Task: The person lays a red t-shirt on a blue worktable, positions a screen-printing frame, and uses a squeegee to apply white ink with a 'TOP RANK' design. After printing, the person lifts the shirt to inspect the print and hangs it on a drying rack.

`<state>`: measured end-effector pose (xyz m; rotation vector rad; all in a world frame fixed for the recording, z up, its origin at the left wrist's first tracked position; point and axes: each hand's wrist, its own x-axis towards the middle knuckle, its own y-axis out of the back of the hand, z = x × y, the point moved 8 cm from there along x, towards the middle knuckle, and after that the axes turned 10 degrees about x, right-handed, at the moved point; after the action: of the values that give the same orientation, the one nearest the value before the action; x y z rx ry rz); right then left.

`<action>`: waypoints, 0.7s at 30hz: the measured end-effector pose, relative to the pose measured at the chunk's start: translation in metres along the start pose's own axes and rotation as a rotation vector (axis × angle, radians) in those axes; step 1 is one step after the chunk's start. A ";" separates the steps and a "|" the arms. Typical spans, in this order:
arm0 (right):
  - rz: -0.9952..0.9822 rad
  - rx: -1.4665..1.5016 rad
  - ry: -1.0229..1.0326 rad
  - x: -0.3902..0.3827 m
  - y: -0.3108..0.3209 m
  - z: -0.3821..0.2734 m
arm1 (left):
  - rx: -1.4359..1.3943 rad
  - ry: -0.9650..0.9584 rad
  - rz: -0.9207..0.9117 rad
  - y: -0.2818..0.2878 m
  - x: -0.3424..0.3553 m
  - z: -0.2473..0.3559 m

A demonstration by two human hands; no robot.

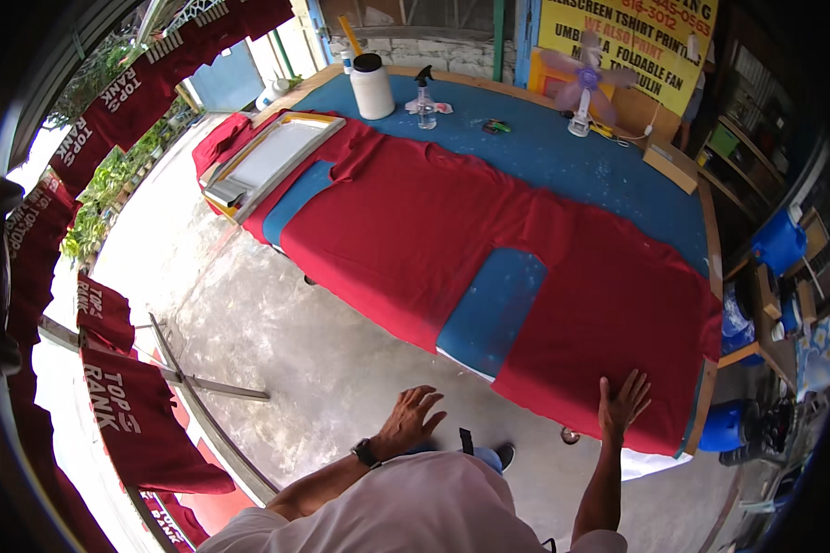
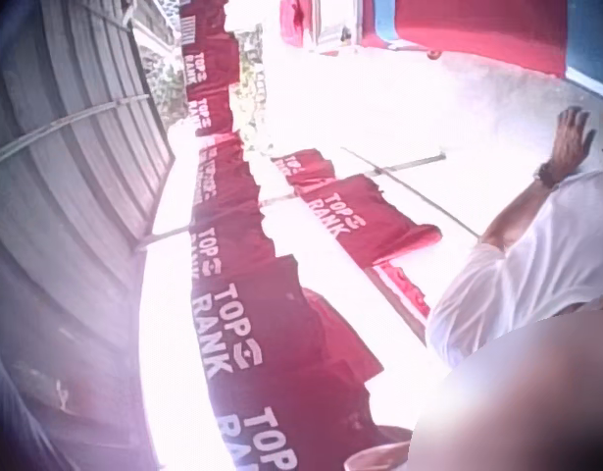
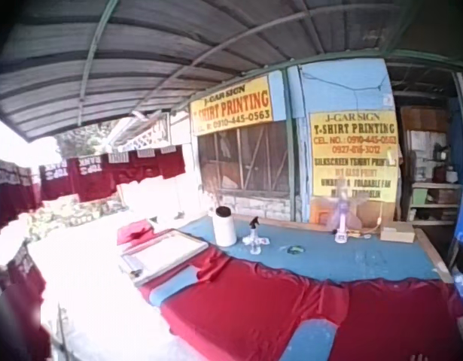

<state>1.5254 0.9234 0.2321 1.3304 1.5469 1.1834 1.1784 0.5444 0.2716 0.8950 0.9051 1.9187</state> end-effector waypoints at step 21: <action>-0.139 0.211 0.555 -0.035 -0.148 -0.636 | -0.108 0.600 0.029 0.220 -0.040 -0.422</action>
<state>0.8886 0.7801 0.2666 1.0442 2.1699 1.4037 0.7632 0.3106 0.2385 0.2601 1.1127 2.2819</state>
